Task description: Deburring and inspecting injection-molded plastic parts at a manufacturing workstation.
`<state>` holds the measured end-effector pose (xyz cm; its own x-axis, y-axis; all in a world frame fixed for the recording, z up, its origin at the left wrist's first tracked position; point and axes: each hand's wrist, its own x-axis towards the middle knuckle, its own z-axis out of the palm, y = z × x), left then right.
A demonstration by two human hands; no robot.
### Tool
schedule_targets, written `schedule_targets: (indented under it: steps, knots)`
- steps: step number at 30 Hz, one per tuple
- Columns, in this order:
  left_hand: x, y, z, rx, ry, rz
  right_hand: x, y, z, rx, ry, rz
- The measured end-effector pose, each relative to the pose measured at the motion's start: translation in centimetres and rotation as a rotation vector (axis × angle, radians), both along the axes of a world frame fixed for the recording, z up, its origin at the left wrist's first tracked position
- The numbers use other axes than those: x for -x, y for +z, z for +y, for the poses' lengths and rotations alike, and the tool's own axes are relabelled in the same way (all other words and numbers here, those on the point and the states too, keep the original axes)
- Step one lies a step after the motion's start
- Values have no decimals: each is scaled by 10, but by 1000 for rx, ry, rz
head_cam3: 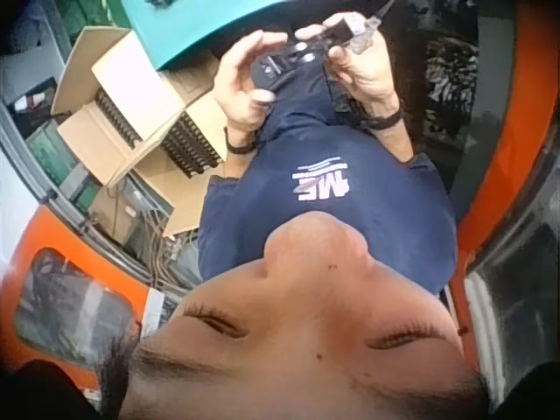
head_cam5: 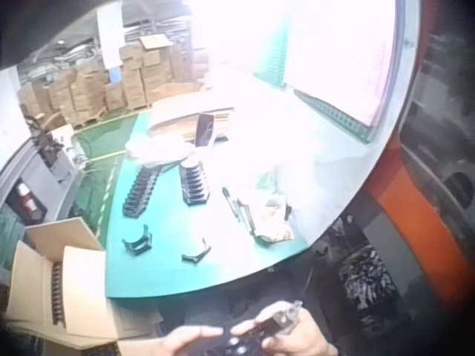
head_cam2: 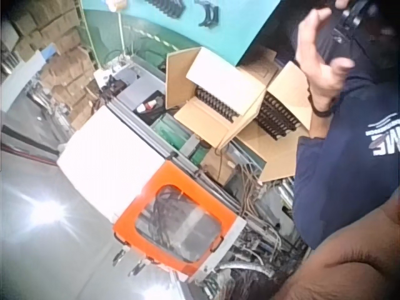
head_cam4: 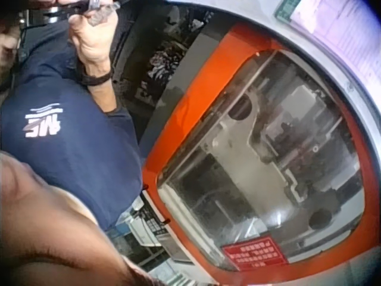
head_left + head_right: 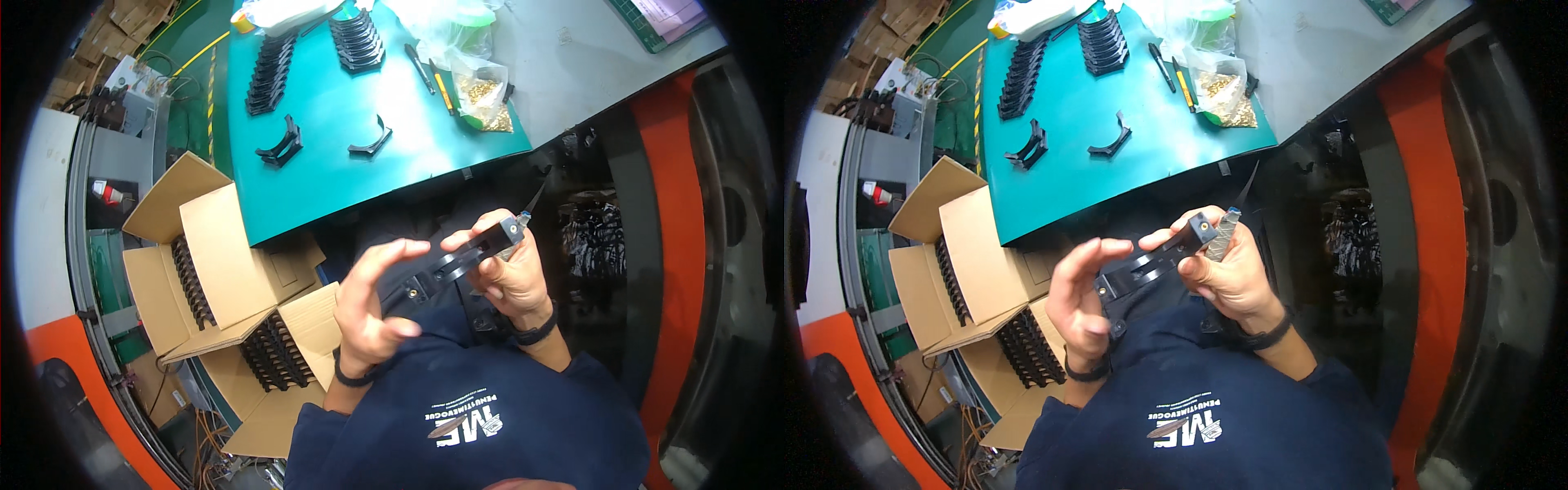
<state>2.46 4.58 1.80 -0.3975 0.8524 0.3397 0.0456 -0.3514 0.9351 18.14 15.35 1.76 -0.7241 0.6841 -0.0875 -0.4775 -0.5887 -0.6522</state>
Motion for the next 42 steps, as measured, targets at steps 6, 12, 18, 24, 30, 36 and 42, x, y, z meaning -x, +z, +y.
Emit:
schedule_targets:
  steps: [6,12,18,24,30,36,42]
  knots:
    - [-12,14,-3,4,196,312,2,-6,-10,-123,-38,-72]
    - [-10,21,-5,-21,225,439,-3,0,-4,-549,-163,-161]
    - [-11,21,-8,-56,262,476,-4,5,-10,-545,-171,-175]
    - [-11,18,-12,-92,292,487,-4,4,-14,-514,-151,-237]
    - [-9,17,-15,-127,286,446,-5,8,-17,-444,-91,-323]
    - [-9,9,-20,-161,294,392,-5,11,-20,-467,-76,-324]
    - [-9,3,-23,-153,279,270,-6,14,-24,-486,-93,-318]
